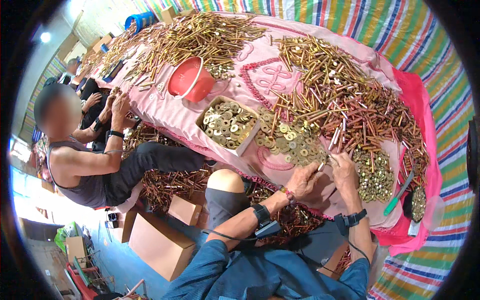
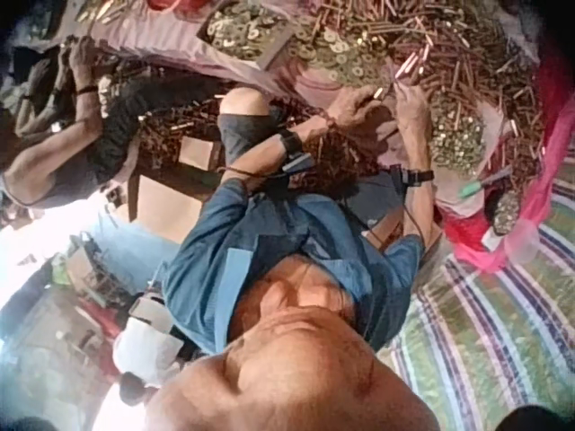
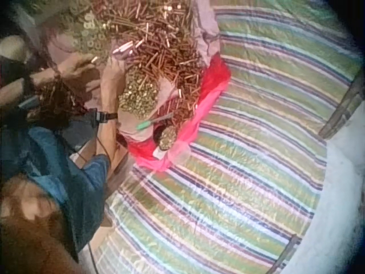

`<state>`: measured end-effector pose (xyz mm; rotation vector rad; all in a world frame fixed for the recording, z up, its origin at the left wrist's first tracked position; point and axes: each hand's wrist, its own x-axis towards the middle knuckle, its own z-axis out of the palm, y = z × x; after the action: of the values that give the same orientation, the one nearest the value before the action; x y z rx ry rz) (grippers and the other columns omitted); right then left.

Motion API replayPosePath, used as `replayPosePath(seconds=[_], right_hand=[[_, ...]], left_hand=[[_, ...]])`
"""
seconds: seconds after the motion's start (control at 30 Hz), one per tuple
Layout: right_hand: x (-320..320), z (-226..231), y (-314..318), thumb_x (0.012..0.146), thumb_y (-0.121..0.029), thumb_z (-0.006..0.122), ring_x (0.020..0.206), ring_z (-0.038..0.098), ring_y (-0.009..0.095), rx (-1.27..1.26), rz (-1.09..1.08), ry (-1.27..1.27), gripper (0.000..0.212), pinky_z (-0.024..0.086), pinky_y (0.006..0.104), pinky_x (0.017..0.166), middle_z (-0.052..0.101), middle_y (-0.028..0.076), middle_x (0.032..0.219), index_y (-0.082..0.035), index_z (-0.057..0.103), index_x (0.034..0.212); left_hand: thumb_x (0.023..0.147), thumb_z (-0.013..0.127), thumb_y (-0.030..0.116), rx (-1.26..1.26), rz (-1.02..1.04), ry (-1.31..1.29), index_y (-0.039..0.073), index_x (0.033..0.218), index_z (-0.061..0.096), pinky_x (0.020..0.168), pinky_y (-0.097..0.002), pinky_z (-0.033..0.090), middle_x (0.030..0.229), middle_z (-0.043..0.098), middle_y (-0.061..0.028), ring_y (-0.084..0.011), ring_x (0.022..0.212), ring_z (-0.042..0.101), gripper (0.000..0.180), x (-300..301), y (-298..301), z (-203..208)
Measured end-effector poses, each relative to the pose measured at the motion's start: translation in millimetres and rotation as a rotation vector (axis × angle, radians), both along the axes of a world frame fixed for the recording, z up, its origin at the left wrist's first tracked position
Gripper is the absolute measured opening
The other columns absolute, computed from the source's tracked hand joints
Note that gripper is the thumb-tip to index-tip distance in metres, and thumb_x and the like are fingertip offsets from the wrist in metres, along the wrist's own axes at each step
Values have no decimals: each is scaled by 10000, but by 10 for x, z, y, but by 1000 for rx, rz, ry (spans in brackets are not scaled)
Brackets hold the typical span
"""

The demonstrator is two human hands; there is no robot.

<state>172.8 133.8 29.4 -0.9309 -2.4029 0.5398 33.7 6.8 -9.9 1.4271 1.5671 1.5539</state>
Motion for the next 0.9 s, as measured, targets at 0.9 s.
replayPosePath(seconds=[0.9], right_hand=[[-3, 222, -176, 986, -252, 654, 550, 629, 85, -891, -99, 567, 239, 475, 199, 469, 662, 39, 710, -22, 677, 924]], left_hand=[[991, 610, 151, -27, -9, 1, 34, 1039, 627, 520, -304, 514, 655, 640, -75, -163, 573, 667, 128, 8, 47, -15]])
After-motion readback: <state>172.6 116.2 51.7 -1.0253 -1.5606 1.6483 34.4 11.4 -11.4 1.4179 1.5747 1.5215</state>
